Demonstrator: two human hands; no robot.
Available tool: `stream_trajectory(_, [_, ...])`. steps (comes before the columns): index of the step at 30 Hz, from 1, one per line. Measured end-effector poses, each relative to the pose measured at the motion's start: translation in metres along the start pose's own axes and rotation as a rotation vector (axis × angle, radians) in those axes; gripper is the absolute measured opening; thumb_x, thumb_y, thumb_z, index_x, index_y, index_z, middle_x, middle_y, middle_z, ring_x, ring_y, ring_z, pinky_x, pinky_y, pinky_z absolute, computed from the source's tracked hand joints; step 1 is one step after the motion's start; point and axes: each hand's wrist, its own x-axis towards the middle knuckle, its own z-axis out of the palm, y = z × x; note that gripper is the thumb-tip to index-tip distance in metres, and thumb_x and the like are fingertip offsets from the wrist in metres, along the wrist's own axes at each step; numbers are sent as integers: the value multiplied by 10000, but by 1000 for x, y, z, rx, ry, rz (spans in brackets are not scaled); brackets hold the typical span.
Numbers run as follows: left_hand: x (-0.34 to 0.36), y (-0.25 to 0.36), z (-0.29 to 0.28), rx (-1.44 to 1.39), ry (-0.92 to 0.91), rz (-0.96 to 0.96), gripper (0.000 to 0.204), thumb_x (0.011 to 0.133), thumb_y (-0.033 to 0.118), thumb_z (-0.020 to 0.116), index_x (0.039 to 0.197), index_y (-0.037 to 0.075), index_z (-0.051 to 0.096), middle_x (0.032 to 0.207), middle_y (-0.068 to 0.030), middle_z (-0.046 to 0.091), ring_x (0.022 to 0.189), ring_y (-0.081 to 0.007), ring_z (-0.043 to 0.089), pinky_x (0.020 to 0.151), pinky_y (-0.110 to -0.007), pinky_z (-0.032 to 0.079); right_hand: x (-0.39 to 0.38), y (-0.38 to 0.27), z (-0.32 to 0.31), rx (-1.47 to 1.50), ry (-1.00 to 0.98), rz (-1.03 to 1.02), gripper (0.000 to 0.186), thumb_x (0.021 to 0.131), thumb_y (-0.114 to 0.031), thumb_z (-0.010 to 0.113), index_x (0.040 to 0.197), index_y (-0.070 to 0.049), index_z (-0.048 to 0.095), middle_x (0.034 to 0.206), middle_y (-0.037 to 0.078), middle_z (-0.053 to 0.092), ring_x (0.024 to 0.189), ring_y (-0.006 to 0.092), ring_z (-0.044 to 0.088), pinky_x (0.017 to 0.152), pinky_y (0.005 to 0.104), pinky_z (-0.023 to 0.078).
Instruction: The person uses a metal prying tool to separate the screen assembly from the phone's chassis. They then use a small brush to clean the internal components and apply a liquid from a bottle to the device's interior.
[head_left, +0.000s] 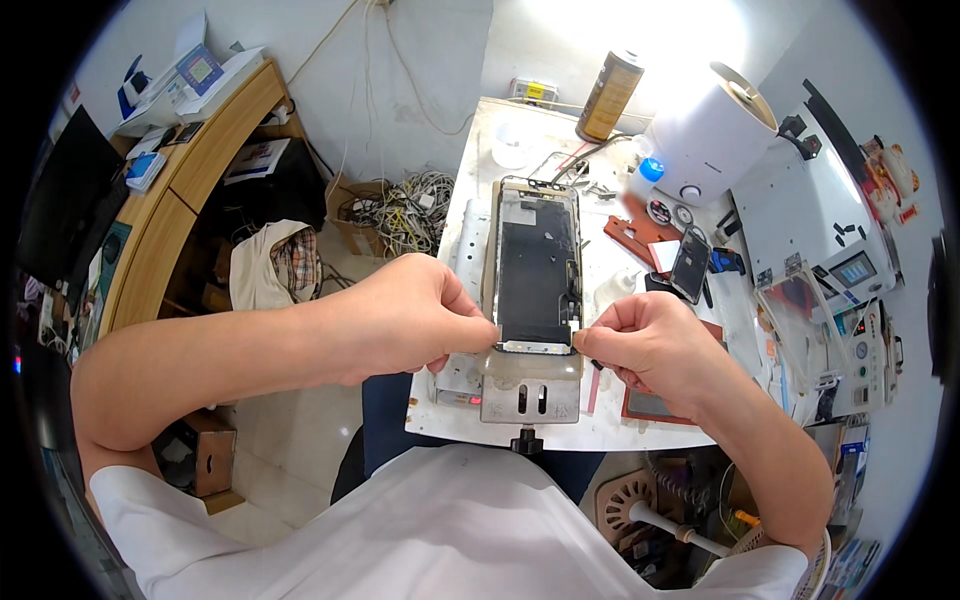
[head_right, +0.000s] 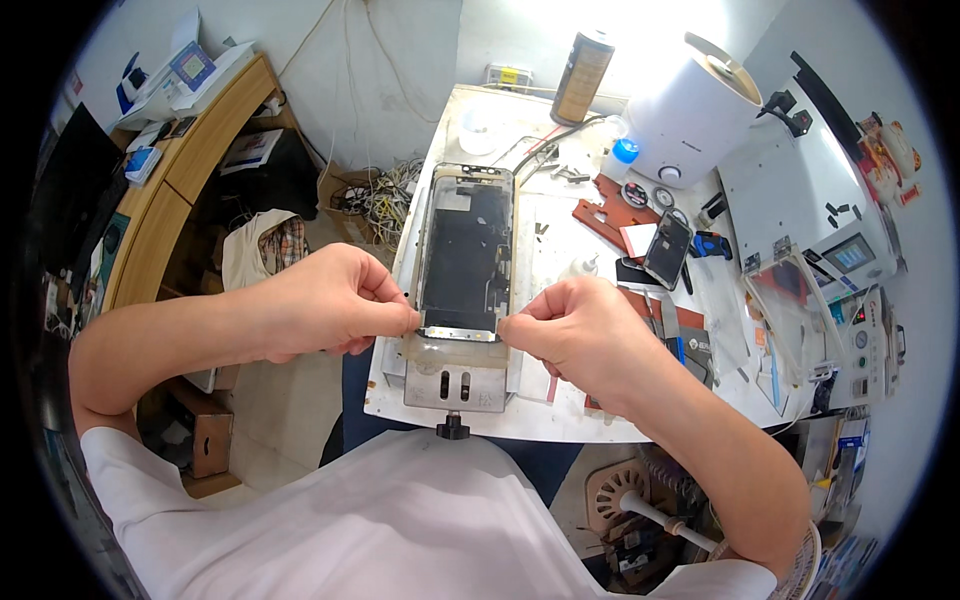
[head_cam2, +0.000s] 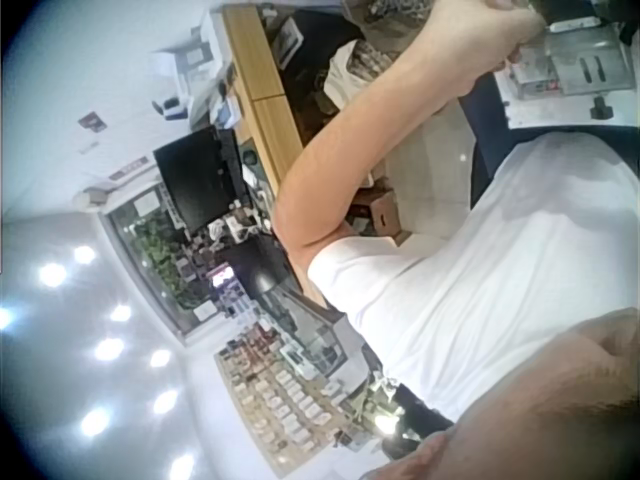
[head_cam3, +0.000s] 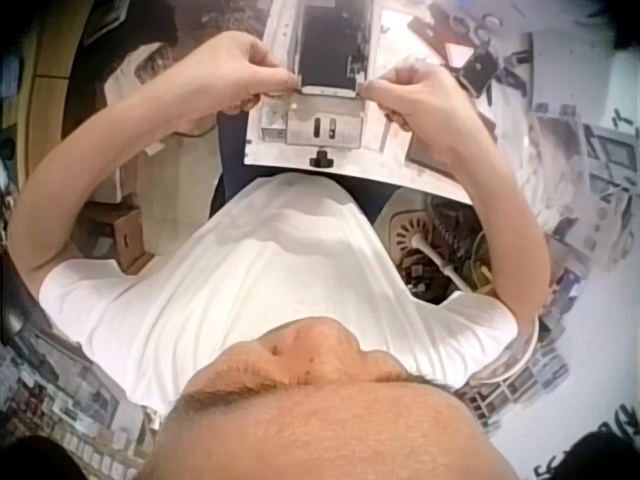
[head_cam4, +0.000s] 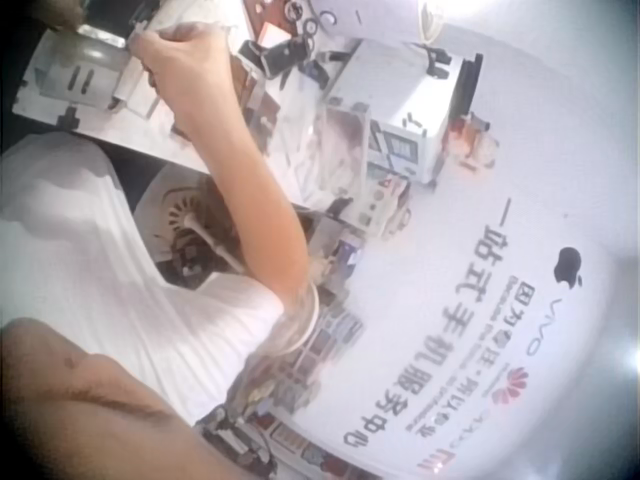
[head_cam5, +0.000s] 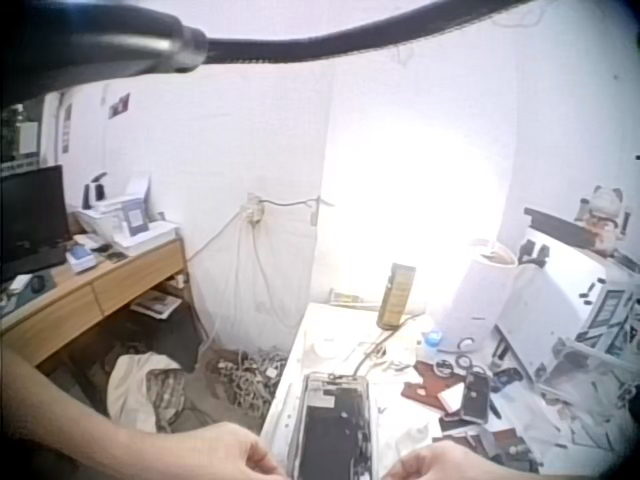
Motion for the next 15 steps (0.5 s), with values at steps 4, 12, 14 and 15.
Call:
stream_trajectory(4, [1,-1,2,-30,10,15,200,927,193,761,869,9,704,699,-9,618,568,-68,518,490,-237,354,1,1,0,10,2,0,186,909,-158,768,844,-10,675,706,0,612,553,36,464,489,223,341])
stream_trajectory(12, [0,0,2,-17,15,-5,199,920,176,770,896,-2,685,698,-14,614,563,-71,514,484,-237,346,2,6,0,20,-5,-25,190,905,-162,772,851,-3,683,708,-1,611,555,39,461,490,227,342])
stream_trajectory(14, [0,1,1,-21,5,0,197,919,173,771,903,-4,685,702,-15,614,566,-72,518,482,-237,349,0,5,-1,13,-3,-24,191,903,-166,776,846,-6,688,697,-5,608,558,38,467,490,226,345])
stream_trajectory(15, [-2,2,1,-33,-3,14,196,918,171,771,908,-5,684,703,-16,615,569,-72,520,482,-237,352,-5,0,-2,3,-1,-21,192,902,-168,779,843,-8,690,691,-8,606,560,37,472,492,224,350])
